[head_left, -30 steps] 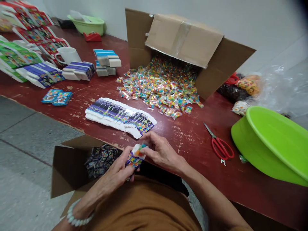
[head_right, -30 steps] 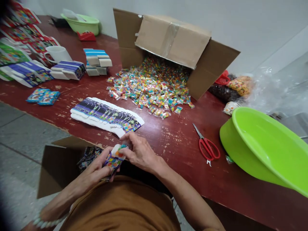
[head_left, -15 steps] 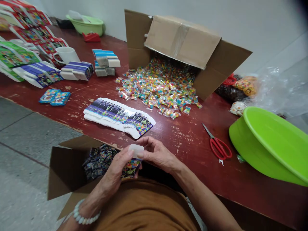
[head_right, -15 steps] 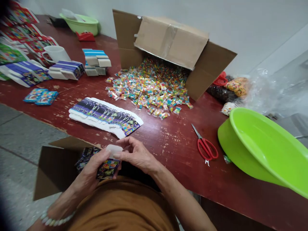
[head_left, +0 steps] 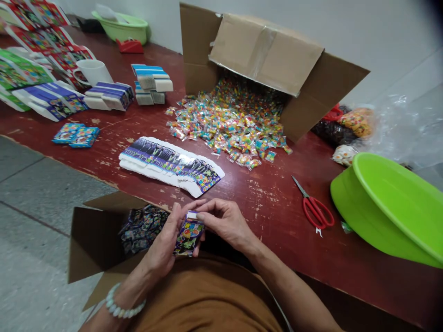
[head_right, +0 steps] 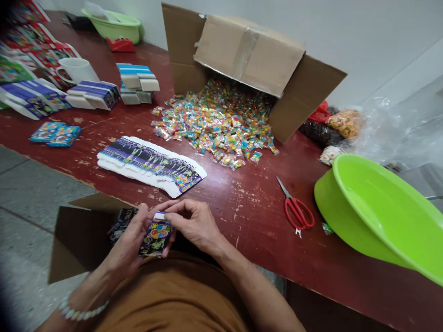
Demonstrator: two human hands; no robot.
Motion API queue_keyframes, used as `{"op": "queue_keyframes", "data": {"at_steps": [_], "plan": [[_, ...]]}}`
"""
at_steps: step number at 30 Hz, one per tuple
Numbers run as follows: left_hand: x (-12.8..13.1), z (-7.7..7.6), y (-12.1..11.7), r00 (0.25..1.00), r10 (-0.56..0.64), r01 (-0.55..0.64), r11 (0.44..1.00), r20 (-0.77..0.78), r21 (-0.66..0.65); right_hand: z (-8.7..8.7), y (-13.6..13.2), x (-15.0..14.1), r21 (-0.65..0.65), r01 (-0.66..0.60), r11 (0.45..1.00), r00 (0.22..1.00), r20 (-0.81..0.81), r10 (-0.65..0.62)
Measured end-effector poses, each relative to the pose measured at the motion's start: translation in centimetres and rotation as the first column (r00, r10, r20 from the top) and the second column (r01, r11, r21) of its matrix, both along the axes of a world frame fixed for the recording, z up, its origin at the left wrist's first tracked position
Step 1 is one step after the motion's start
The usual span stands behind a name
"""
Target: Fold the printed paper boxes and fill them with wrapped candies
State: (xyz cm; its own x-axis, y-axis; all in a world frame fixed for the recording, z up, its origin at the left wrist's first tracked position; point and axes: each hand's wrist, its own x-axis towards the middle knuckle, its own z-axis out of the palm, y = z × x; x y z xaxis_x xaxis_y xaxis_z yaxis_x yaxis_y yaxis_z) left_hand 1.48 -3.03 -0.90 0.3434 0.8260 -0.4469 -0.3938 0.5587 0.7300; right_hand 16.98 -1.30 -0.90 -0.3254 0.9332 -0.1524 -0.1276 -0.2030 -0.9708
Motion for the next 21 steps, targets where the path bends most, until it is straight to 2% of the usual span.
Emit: {"op": "queue_keyframes", "data": {"at_steps": [1,3,5,7,10,12,15,17,19,21], "plan": [[0.0,-0.2,0.0,1.0,-0.005,0.005,1.0,0.005,0.006,0.1,0.1,-0.1,-0.033,-0.02,0.999,0.998,-0.064,0.018],[-0.1,-0.4,-0.1,1.0,-0.003,0.003,1.0,0.01,-0.006,0.3,0.3,0.0,0.016,-0.05,0.999,0.992,-0.111,0.051],[-0.2,-0.3,-0.1,1.0,0.015,-0.014,0.999,0.02,-0.039,0.6,0.3,0.3,0.175,-0.078,0.981,0.995,-0.045,0.088],[-0.2,-0.2,-0.1,0.998,0.042,-0.038,0.996,0.05,-0.082,0.7,0.1,0.5,0.348,-0.114,0.931,0.993,0.076,0.093],[-0.1,0.0,0.1,0.99,0.101,-0.087,0.986,0.096,-0.14,0.3,-0.3,0.3,0.48,-0.131,0.867,0.979,0.201,0.037],[0.0,0.2,0.2,0.983,0.153,-0.136,0.977,0.097,-0.162,-0.3,-0.6,-0.4,0.453,-0.082,0.888,0.984,0.178,0.0],[-0.1,0.4,0.4,0.976,0.196,-0.178,0.97,0.098,-0.167,-1.2,-0.7,-1.5,0.24,0.004,0.971,1.0,0.029,-0.011],[-0.3,0.6,0.5,0.974,0.195,-0.176,0.971,0.112,-0.16,-1.4,-0.7,-1.8,0.174,0.015,0.985,1.0,-0.024,-0.011],[-0.5,0.6,0.5,0.973,0.193,-0.172,0.973,0.127,-0.156,-1.3,-0.5,-1.7,0.26,0.007,0.966,1.0,0.02,-0.013],[-0.5,0.5,0.5,0.973,0.185,-0.163,0.974,0.14,-0.157,-1.3,-0.5,-1.6,0.411,-0.004,0.912,0.994,0.101,-0.041]]}}
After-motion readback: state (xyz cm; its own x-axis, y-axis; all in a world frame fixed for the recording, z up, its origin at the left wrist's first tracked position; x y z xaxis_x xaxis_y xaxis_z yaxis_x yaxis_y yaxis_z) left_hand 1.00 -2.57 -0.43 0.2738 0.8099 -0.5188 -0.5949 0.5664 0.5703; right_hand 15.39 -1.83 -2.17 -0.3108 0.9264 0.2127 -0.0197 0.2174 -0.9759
